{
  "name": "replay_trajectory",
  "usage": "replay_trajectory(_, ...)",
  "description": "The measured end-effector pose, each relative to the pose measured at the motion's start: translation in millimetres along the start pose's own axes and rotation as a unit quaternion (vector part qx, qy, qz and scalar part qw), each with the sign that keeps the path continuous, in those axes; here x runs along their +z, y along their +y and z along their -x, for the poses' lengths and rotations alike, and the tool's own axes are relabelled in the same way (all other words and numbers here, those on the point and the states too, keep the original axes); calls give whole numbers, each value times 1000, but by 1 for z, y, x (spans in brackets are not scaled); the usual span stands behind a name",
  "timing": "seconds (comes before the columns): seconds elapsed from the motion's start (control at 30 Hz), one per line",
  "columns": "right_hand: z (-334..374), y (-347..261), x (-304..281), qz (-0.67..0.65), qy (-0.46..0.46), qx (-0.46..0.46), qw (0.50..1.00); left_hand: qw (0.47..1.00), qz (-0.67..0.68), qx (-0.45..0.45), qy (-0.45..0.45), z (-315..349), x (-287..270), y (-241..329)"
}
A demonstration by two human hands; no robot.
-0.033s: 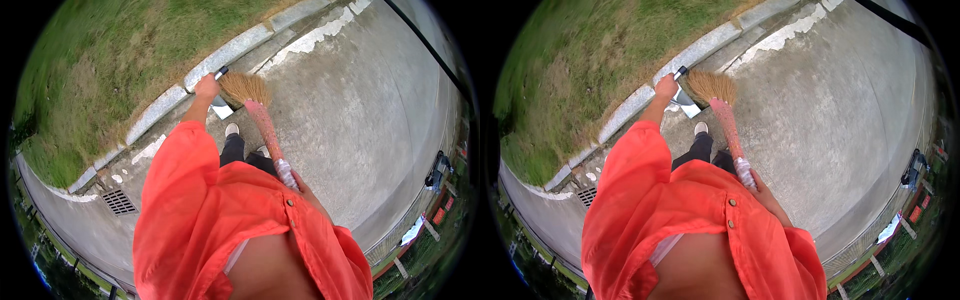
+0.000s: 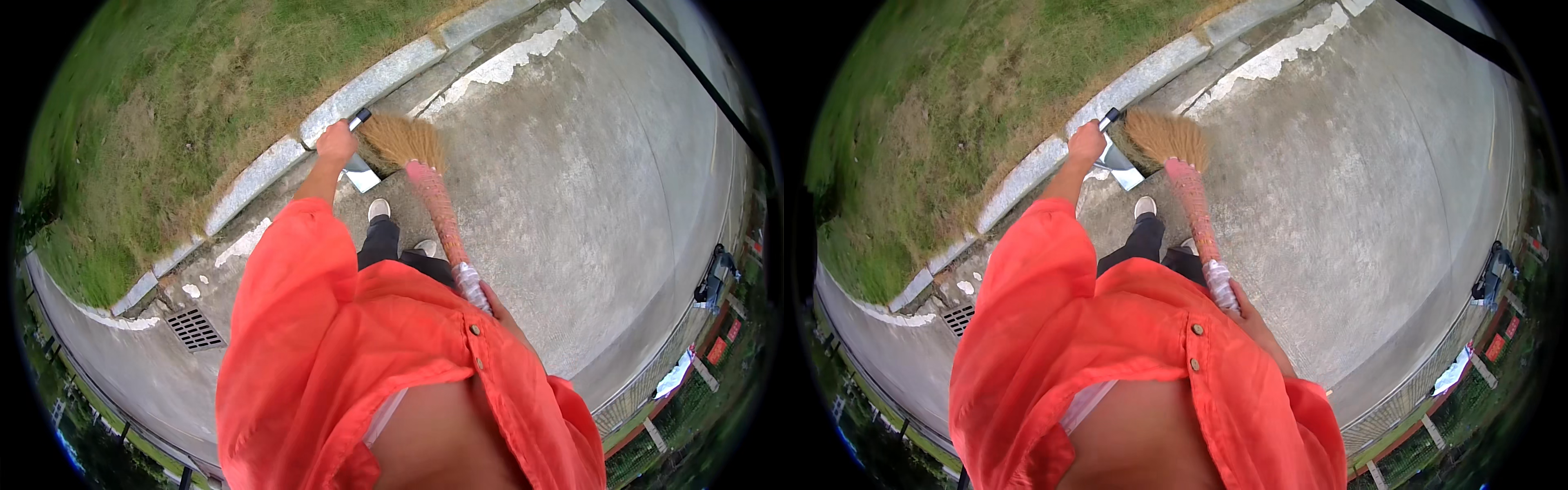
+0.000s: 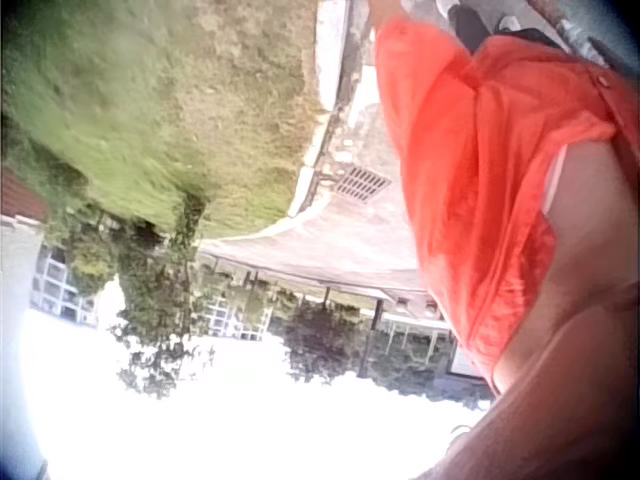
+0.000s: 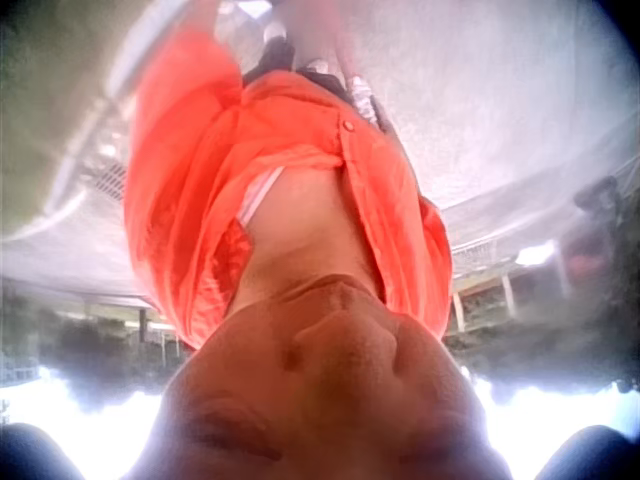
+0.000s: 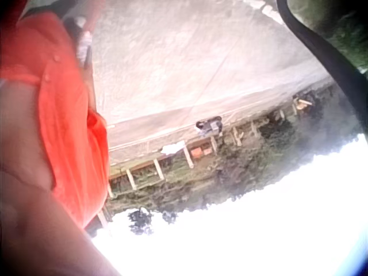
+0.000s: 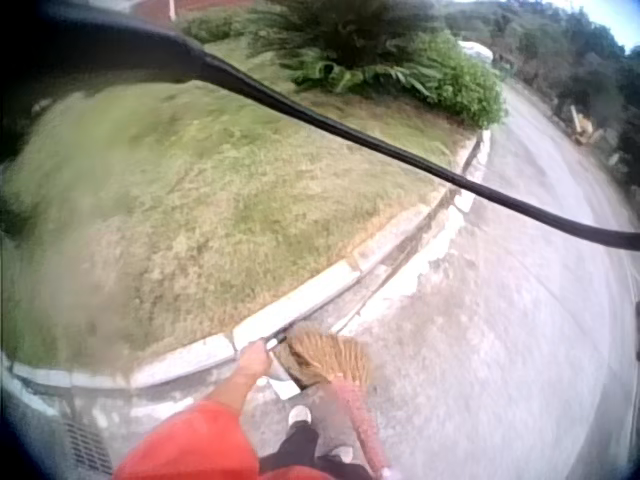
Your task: The person sweeps debris from a stone-paved walkway and a concrete road into a metal dustpan using a broom, then walks to a green trash bin and empties the collected material.
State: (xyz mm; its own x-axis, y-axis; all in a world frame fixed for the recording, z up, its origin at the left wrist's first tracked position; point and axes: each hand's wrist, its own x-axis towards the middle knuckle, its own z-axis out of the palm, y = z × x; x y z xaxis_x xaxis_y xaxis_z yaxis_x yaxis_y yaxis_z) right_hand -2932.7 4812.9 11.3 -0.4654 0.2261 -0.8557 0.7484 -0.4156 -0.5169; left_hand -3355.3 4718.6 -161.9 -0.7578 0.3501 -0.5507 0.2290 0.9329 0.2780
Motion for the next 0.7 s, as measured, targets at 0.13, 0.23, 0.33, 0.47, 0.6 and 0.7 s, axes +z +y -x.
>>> replay_trajectory(0.13,32,3,-15,-209,92,116,967,999,-1,27,34,21,10,-32)
replay_trajectory(0.23,12,21,-54,-113,132,111,978,999,-35,20,14,36,2,-39)
replay_trajectory(0.33,-20,27,-67,-147,163,127,967,998,-54,21,3,39,1,-57)
replay_trajectory(0.47,-55,74,-28,-234,125,158,951,997,-60,34,31,35,10,-85)
replay_trajectory(0.6,-36,100,53,-433,22,135,891,998,-64,19,7,46,28,-101)
replay_trajectory(0.7,8,94,39,-533,-124,115,829,998,-51,21,2,66,28,-112)
